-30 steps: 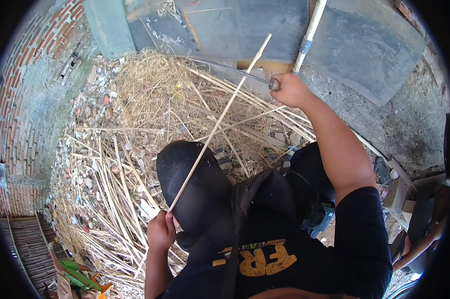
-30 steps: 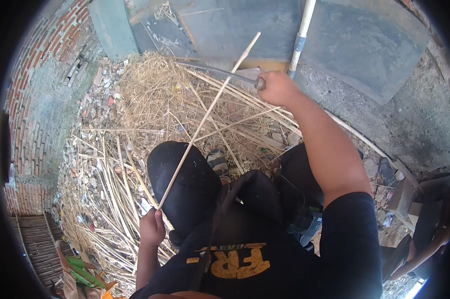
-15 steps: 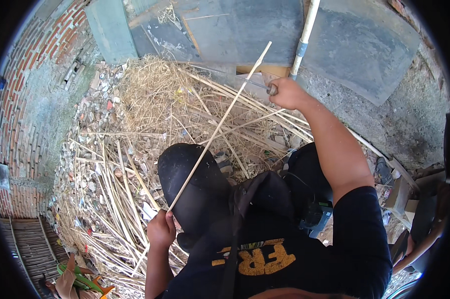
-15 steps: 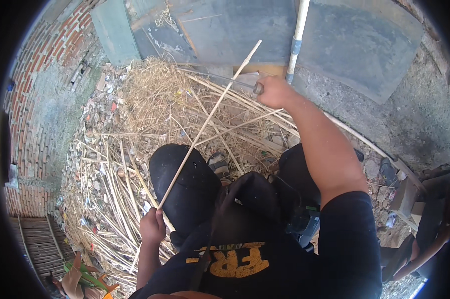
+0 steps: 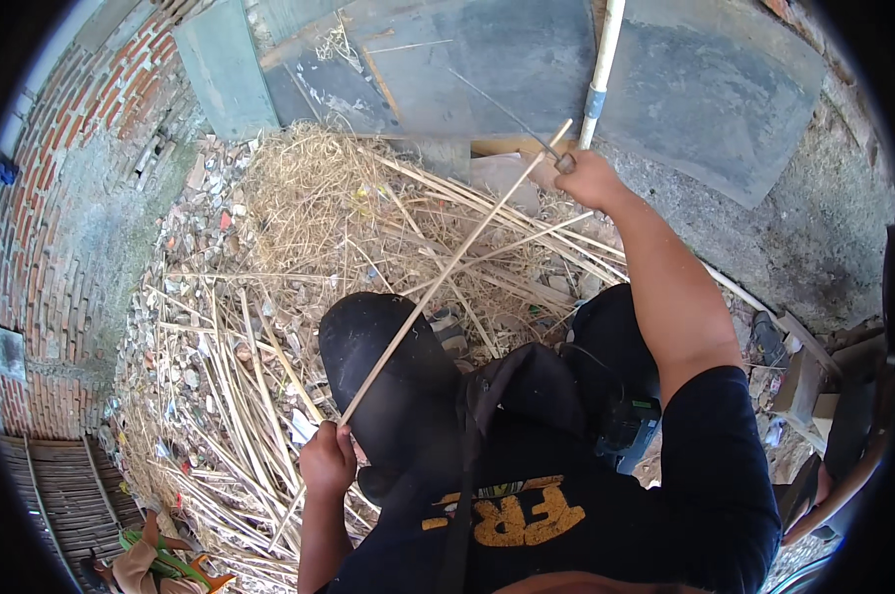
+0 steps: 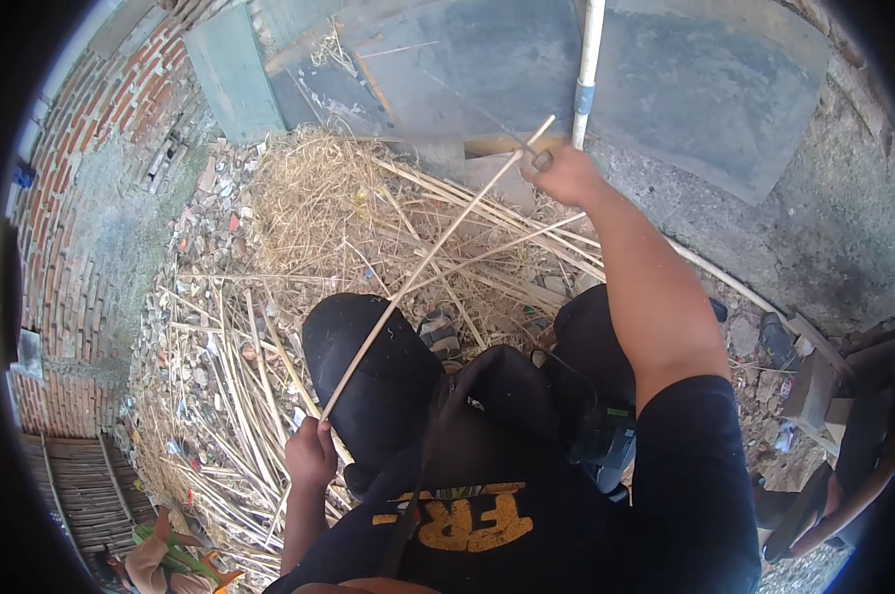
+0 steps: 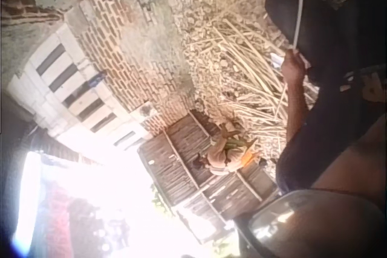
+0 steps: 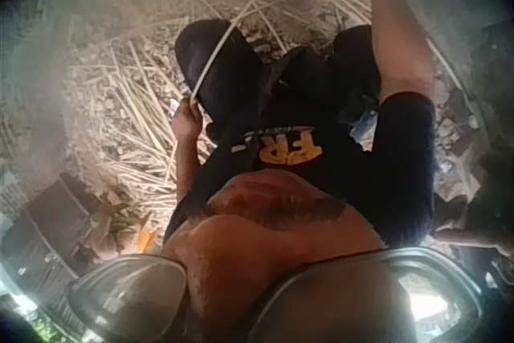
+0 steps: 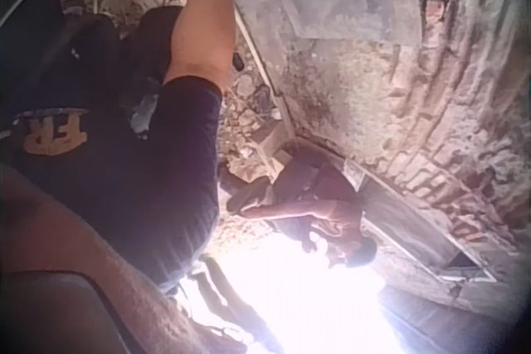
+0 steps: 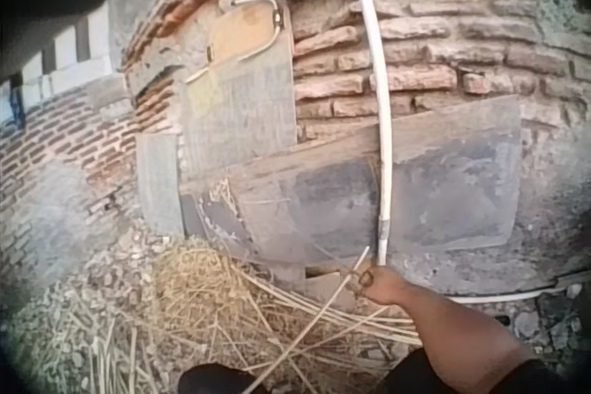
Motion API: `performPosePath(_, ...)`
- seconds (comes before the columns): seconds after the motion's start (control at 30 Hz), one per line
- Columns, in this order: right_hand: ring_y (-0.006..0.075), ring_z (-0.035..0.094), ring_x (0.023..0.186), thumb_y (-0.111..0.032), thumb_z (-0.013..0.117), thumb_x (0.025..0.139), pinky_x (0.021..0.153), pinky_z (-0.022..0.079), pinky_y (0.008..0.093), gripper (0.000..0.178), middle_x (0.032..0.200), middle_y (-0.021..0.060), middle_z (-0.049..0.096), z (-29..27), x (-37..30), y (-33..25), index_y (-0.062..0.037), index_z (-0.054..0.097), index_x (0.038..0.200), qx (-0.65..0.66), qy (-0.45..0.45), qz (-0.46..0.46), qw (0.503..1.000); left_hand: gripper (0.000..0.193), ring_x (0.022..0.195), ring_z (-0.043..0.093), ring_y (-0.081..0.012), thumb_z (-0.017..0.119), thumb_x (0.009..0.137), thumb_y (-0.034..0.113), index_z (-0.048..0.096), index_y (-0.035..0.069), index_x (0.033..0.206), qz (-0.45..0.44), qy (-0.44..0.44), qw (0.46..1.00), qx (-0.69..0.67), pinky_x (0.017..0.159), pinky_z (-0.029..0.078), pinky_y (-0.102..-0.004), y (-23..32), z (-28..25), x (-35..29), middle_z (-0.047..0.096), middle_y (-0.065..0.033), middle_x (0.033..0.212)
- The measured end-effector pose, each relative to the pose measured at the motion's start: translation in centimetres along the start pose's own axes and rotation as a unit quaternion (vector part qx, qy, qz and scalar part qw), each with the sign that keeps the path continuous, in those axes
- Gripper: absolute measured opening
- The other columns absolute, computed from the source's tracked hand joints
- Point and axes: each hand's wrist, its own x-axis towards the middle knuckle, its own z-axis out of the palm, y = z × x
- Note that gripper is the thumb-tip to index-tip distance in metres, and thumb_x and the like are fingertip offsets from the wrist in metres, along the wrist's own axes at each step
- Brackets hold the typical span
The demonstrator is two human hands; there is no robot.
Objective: The person uses a knife to shave and thin out long strips of bamboo while sitting over a pile of wood shavings.
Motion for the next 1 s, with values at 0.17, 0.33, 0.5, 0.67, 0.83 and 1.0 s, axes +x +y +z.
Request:
performPosePath(0.17, 0.0353, 0.069, 0.095, -0.028, 0.066, 0.078, 0.086, 0.054, 0.0456, 0.036, 0.093, 0.0193, 0.072, -0.2, -1.1, -1.4, -0.0058, 0.071, 0.106, -0.047, 0.005, -0.062, 0.997, 0.031, 0.059, 0.06, -0.046, 0.052, 0.101, 0.028, 0.052, 0.004, 0.081, 0.001, -0.016, 1.0, -0.011, 0.054, 0.046, -0.054, 0.7, -1.1, 0.1, 0.059, -0.0224, 0.062)
performPosePath(0.33, 0.0368, 0.069, 0.085, -0.023, 0.071, 0.076, 0.077, 0.054, 0.0466, 0.031, 0.087, 0.0194, 0.07, -0.2, -3.6, -3.9, -0.0039, 0.071, 0.1, -0.004, 0.034, -0.213, 0.977, 0.032, 0.06, 0.059, -0.0472, 0.05, 0.102, 0.027, 0.052, 0.004, 0.08, 0.01, -0.045, 0.998, -0.053, 0.054, 0.045, -0.055, 0.0, -0.6, 0.5, 0.057, -0.0231, 0.061)
performPosePath(0.5, 0.0363, 0.068, 0.081, -0.021, 0.072, 0.077, 0.075, 0.053, 0.0465, 0.029, 0.081, 0.0183, 0.069, -0.7, -3.4, -4.8, -0.0037, 0.069, 0.099, -0.043, -0.038, -0.213, 0.975, 0.03, 0.058, 0.058, -0.0474, 0.05, 0.102, 0.026, 0.051, 0.004, 0.08, 0.022, -0.021, 0.998, -0.061, 0.052, 0.043, -0.0549, -0.8, 0.5, 0.0, 0.057, -0.0229, 0.061)
performPosePath(0.67, 0.0358, 0.068, 0.079, -0.022, 0.073, 0.078, 0.075, 0.053, 0.0454, 0.03, 0.08, 0.0199, 0.069, -0.1, -2.0, -3.3, -0.0029, 0.069, 0.101, 0.007, -0.035, -0.138, 0.99, 0.029, 0.058, 0.059, -0.047, 0.051, 0.101, 0.025, 0.052, 0.004, 0.081, 0.001, -0.002, 0.999, -0.052, 0.052, 0.044, -0.0546, 0.3, 0.3, 0.3, 0.057, -0.0222, 0.059)
performPosePath(0.83, 0.0367, 0.068, 0.082, -0.022, 0.073, 0.078, 0.076, 0.053, 0.0455, 0.03, 0.082, 0.0201, 0.069, -0.7, -3.4, -4.0, -0.0035, 0.069, 0.101, 0.002, -0.003, -0.173, 0.985, 0.029, 0.059, 0.059, -0.0471, 0.05, 0.102, 0.024, 0.052, 0.003, 0.081, 0.008, -0.035, 0.996, -0.077, 0.053, 0.043, -0.0536, -0.1, -0.2, 0.3, 0.057, -0.0223, 0.06)
performPosePath(1.0, 0.0376, 0.068, 0.094, -0.021, 0.07, 0.077, 0.085, 0.053, 0.0459, 0.026, 0.095, 0.0206, 0.071, -1.4, -4.3, -5.3, -0.006, 0.071, 0.098, -0.081, -0.047, -0.229, 0.969, 0.029, 0.059, 0.058, -0.0475, 0.05, 0.102, 0.023, 0.051, 0.003, 0.08, 0.021, -0.027, 0.994, -0.102, 0.053, 0.043, -0.0536, -0.3, 0.3, 0.5, 0.057, -0.0228, 0.06)
